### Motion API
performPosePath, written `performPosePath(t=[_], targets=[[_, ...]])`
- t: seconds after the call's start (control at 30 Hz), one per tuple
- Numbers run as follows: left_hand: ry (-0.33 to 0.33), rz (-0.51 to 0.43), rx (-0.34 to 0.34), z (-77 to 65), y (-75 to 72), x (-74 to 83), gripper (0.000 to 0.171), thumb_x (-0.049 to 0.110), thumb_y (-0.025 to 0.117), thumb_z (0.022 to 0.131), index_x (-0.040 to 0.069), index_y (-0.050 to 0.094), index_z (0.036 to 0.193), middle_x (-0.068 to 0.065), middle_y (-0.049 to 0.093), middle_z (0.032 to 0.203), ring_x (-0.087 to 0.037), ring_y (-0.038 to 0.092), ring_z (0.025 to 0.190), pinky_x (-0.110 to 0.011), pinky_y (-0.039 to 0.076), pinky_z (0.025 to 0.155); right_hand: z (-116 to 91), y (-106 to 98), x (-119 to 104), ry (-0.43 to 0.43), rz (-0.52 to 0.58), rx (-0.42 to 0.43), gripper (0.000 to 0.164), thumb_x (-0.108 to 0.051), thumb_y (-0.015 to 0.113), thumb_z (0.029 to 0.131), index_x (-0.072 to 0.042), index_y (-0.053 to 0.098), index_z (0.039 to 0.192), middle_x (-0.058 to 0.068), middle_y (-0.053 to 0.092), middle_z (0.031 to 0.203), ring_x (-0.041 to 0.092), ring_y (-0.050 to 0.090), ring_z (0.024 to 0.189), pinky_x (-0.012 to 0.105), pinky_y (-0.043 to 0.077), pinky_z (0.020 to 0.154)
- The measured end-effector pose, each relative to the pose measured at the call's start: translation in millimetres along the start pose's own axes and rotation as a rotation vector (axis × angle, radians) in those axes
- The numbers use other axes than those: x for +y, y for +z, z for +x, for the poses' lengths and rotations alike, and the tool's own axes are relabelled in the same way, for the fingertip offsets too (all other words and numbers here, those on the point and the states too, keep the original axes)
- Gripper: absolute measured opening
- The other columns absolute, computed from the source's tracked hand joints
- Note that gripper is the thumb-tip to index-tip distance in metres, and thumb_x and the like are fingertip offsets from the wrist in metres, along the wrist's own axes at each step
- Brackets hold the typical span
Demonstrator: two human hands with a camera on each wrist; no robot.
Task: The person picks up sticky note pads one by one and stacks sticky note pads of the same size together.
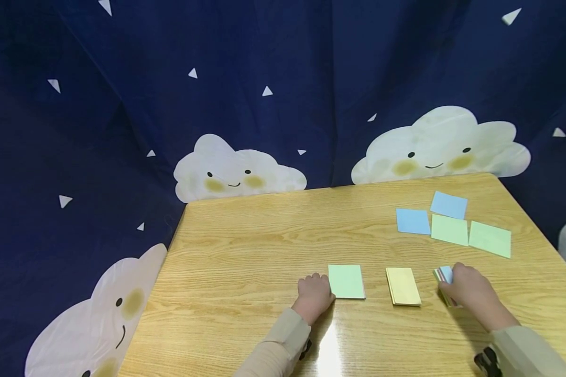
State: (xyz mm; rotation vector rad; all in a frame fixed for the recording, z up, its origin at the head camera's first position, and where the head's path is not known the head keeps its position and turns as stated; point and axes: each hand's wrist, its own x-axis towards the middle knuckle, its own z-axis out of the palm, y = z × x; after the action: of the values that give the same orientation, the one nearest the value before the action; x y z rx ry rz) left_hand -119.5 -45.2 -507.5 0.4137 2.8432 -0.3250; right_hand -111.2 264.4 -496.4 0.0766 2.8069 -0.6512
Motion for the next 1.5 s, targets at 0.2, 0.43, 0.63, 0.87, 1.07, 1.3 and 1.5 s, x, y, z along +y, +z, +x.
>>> performPosePath(t=[0.2, 0.43, 0.63, 0.87, 1.07, 1.3, 1.5], targets=[[0.0, -0.009, -0.002, -0.8, -0.9, -0.4, 0.038, 0.049, 0.054, 0.084, 0.011, 0.057, 0.083, -0.003, 0.051, 0.074, -0.016, 0.053, 0.069, -0.03, 0.042, 0.061, -0.8, 2.4, -0.8, 0.014, 0.012, -0.018, 0.025, -0.013, 0.058, 0.075, 0.007, 0.043, 0.075, 0.01, 0.046, 0.059, 0.019, 0.044, 0.049, 0.03, 0.038, 0.043], [-0.008, -0.027, -0.011, -1.7, -2.6, -0.2, 0.036, 0.048, 0.054, 0.084, 0.011, 0.057, 0.085, -0.003, 0.052, 0.076, -0.017, 0.053, 0.071, -0.031, 0.042, 0.062, -0.7, 5.8, -2.3, -0.007, 0.011, -0.01, 0.028, -0.007, 0.058, 0.077, 0.015, 0.042, 0.082, 0.015, 0.047, 0.063, 0.022, 0.046, 0.053, 0.031, 0.039, 0.044], [-0.011, -0.033, -0.018, -1.0, -3.7, -0.6, 0.036, 0.047, 0.054, 0.084, 0.011, 0.058, 0.086, -0.003, 0.051, 0.076, -0.017, 0.053, 0.071, -0.031, 0.042, 0.062, 1.4, 4.2, -3.7, -0.002, -0.015, -0.02, 0.032, -0.008, 0.06, 0.077, 0.016, 0.042, 0.084, 0.018, 0.049, 0.066, 0.024, 0.049, 0.057, 0.034, 0.041, 0.047], [-0.011, -0.049, -0.04, 0.2, -6.1, -0.8, 0.037, 0.048, 0.055, 0.084, 0.011, 0.057, 0.086, -0.003, 0.051, 0.076, -0.017, 0.053, 0.071, -0.031, 0.041, 0.063, 2.9, 2.2, -4.3, 0.027, -0.012, -0.054, 0.035, -0.01, 0.06, 0.078, 0.018, 0.041, 0.086, 0.019, 0.05, 0.068, 0.025, 0.05, 0.059, 0.034, 0.041, 0.048], [-0.007, -0.071, -0.051, 0.4, -8.7, -2.2, 0.036, 0.047, 0.057, 0.083, 0.011, 0.058, 0.087, -0.002, 0.052, 0.076, -0.017, 0.053, 0.072, -0.031, 0.042, 0.064, 3.9, 3.1, -2.3, 0.02, -0.005, -0.07, 0.033, -0.01, 0.06, 0.078, 0.017, 0.041, 0.086, 0.016, 0.049, 0.067, 0.024, 0.048, 0.058, 0.032, 0.041, 0.047], [-0.005, -0.031, -0.059, 0.0, -10.2, -1.4, 0.036, 0.048, 0.056, 0.083, 0.012, 0.059, 0.089, -0.002, 0.053, 0.076, -0.016, 0.053, 0.072, -0.029, 0.042, 0.063, 5.9, 0.2, -1.8, -0.004, -0.017, -0.052, 0.04, -0.018, 0.06, 0.078, 0.015, 0.039, 0.086, 0.015, 0.047, 0.067, 0.023, 0.047, 0.057, 0.034, 0.041, 0.047], [-0.007, 0.028, -0.046, 0.1, -8.7, 1.6, 0.037, 0.05, 0.055, 0.083, 0.013, 0.058, 0.088, -0.001, 0.052, 0.076, -0.015, 0.053, 0.071, -0.028, 0.041, 0.062, 13.5, -17.5, -4.8, -0.013, -0.037, -0.058, 0.06, -0.024, 0.057, 0.082, 0.025, 0.032, 0.105, 0.032, 0.05, 0.082, 0.038, 0.053, 0.067, 0.045, 0.044, 0.057]])
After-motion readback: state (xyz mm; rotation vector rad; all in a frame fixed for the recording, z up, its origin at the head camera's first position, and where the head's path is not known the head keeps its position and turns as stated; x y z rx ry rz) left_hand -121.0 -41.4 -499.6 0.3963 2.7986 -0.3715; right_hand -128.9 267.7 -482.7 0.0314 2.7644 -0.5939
